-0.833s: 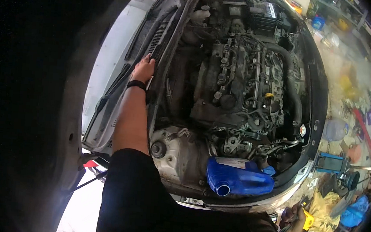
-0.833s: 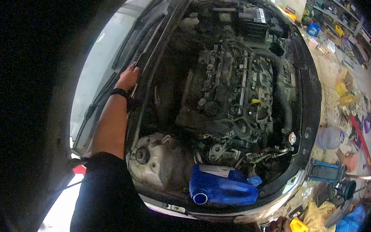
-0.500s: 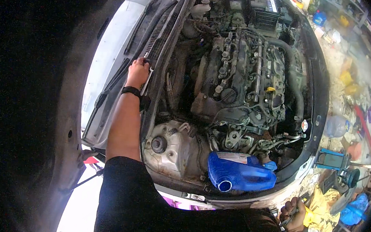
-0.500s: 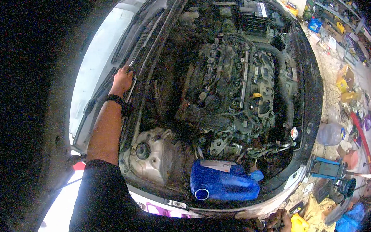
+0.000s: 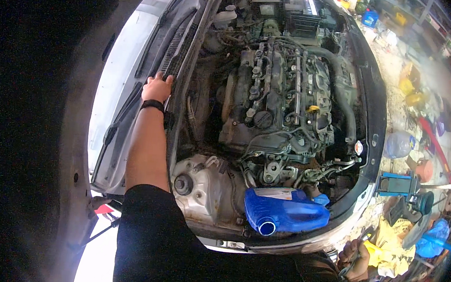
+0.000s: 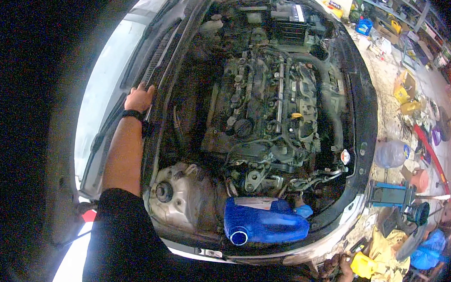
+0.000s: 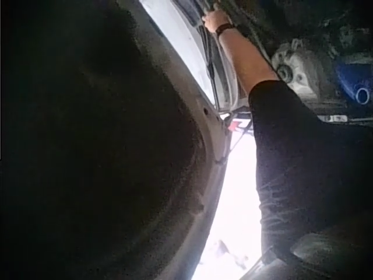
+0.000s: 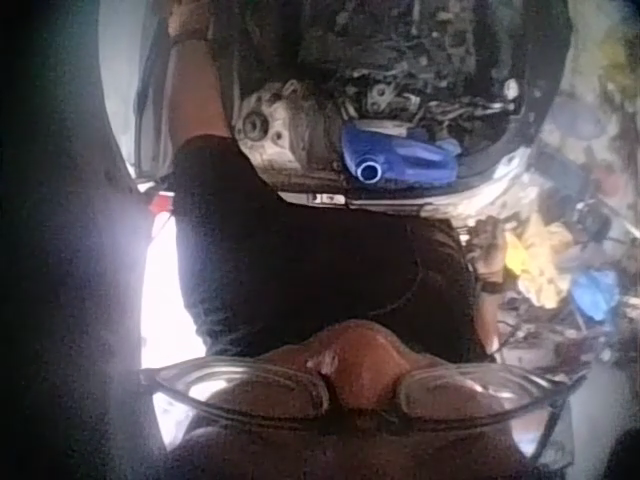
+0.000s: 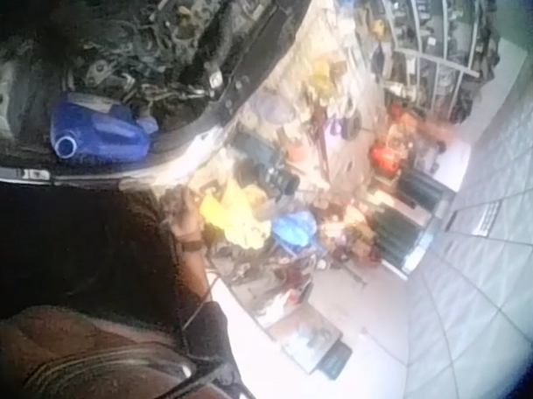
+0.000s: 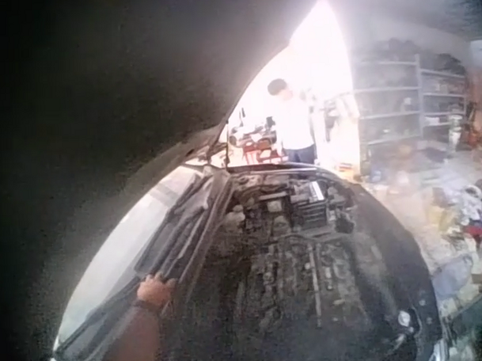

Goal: Inspecting and performing maintenance on a vehicle engine bay using tools and flashlights.

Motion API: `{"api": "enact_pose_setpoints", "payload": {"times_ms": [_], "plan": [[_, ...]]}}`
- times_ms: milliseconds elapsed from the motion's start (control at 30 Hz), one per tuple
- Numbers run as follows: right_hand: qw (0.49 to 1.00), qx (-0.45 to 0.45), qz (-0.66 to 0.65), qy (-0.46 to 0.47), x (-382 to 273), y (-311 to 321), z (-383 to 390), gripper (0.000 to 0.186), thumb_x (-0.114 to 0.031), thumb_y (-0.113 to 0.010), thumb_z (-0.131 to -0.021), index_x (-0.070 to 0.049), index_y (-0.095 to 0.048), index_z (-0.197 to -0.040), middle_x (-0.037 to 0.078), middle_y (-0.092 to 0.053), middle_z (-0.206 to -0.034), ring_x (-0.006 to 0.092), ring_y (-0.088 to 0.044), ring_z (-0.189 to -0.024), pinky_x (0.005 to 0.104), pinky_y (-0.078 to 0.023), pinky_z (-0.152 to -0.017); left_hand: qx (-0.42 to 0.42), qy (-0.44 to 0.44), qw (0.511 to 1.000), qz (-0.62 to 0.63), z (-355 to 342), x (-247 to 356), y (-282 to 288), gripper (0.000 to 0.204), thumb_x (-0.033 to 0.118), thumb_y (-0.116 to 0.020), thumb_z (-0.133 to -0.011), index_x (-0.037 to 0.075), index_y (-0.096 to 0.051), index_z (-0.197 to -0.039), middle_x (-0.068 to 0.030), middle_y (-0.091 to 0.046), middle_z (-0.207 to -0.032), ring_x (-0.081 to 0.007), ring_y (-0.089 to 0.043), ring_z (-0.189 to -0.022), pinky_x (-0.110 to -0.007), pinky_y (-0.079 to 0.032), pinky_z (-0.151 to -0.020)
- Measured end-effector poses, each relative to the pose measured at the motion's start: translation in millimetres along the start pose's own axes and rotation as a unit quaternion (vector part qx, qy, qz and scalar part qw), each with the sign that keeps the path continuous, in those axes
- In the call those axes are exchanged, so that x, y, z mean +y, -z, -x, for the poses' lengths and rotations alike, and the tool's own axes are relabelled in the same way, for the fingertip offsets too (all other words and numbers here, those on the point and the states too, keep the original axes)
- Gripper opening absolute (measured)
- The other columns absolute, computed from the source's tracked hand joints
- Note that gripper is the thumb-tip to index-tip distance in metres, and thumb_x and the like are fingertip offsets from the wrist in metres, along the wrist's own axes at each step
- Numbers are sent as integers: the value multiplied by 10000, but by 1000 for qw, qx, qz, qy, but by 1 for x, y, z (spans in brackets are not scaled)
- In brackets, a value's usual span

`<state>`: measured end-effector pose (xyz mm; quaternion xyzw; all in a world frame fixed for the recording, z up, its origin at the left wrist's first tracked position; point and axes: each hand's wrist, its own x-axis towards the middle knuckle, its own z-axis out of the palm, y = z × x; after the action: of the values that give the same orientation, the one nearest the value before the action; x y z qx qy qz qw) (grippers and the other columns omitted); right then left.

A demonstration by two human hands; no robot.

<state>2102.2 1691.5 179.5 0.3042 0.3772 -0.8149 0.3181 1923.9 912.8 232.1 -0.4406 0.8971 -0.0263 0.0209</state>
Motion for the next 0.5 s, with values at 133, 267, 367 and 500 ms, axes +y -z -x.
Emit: {"api": "enact_pose_setpoints", "payload": {"times_ms": [133,267,367,500], "plan": [[1000,-26,-7,-6,3,-3,1,369,-473,-507,-975,-134,-535,-831,27,-518,-660,202,-517,-550,268,-411,-386,24,-9,1000,10,-5,-14,-14,585,571,-438,-943,140,-519,-1330,-216,-552,-1301,-413,-594,-1110,-484,-479,-954],[999,-33,7,12,3,-6,3,359,-465,-498,-981,-138,-537,-839,24,-533,-663,203,-535,-560,269,-416,-388,118,-85,988,57,9,-32,-33,556,540,-458,-952,30,-591,-1130,-226,-648,-1100,-409,-621,-1033,-491,-492,-886],[999,-43,-7,-12,3,-3,-2,357,-462,-493,-986,-137,-533,-843,23,-535,-664,198,-538,-565,268,-420,-391,128,-97,981,112,13,-43,-29,569,543,-480,-944,1,-634,-1017,-252,-672,-980,-409,-637,-967,-497,-499,-846],[998,-65,-18,-18,1,-2,-2,354,-446,-486,-992,-125,-517,-847,34,-540,-680,197,-539,-569,254,-431,-400,169,-78,978,92,18,-71,-18,573,547,-531,-922,-10,-658,-972,-251,-676,-911,-417,-644,-905,-496,-499,-802]]}}
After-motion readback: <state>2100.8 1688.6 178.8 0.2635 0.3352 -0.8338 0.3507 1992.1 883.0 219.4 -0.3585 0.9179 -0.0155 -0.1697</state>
